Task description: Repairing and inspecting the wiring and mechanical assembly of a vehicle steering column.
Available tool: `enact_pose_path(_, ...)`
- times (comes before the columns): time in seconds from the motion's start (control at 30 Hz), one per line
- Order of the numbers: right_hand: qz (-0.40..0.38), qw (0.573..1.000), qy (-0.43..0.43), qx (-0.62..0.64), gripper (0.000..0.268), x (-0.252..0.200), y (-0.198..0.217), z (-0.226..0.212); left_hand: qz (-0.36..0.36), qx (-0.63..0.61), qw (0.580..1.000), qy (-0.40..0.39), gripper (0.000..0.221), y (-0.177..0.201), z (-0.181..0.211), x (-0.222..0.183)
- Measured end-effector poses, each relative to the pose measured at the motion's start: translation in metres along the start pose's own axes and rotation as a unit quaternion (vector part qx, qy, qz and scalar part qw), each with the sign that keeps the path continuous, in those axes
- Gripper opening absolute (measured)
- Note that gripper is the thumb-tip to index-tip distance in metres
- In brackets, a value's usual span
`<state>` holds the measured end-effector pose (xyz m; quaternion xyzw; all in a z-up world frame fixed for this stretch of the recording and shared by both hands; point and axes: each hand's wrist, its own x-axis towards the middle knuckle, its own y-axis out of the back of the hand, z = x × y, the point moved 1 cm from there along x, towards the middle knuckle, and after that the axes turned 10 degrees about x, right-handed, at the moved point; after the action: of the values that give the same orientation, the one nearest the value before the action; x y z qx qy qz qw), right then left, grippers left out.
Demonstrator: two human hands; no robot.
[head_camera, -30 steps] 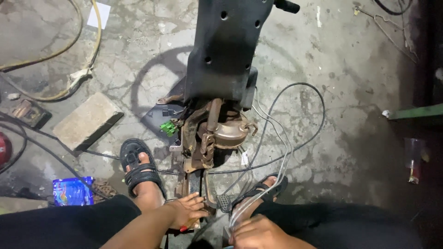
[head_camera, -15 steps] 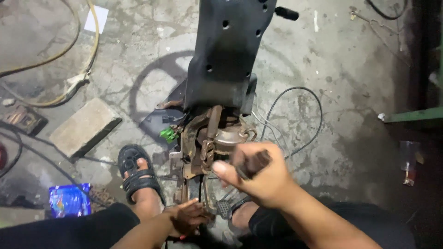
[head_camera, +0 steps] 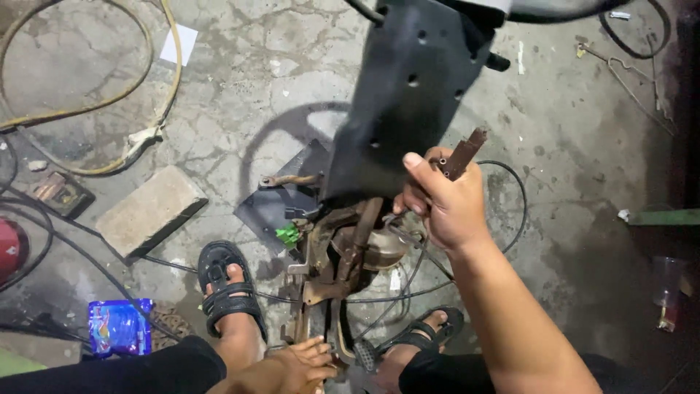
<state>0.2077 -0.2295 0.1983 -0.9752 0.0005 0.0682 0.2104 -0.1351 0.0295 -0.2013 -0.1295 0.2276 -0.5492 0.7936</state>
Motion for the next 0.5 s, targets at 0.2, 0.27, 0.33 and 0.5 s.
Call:
enact_pose_path(0.2,0.029,0.999,0.023,0.003,0.043,0.004,0.026,0.029,0.082,-0.203,0.974,0.062,0.079,0.004,0.0,0.015)
enact_pose_path(0.27,0.024,0.999,0.012,-0.04,0.043,-0.008,0.023,0.03,0.099,-0.261,0.957,0.082,0.078,0.004,0.012,0.031)
enact_pose_path(0.33,0.013,0.996,0.013,-0.082,0.043,-0.014,0.016,0.027,0.117,-0.306,0.94,0.096,0.077,0.02,0.019,0.027)
enact_pose_path(0.5,-0.04,0.991,-0.018,-0.127,0.044,-0.023,-0.035,0.034,0.181,-0.508,0.825,0.168,0.076,0.044,0.027,0.03)
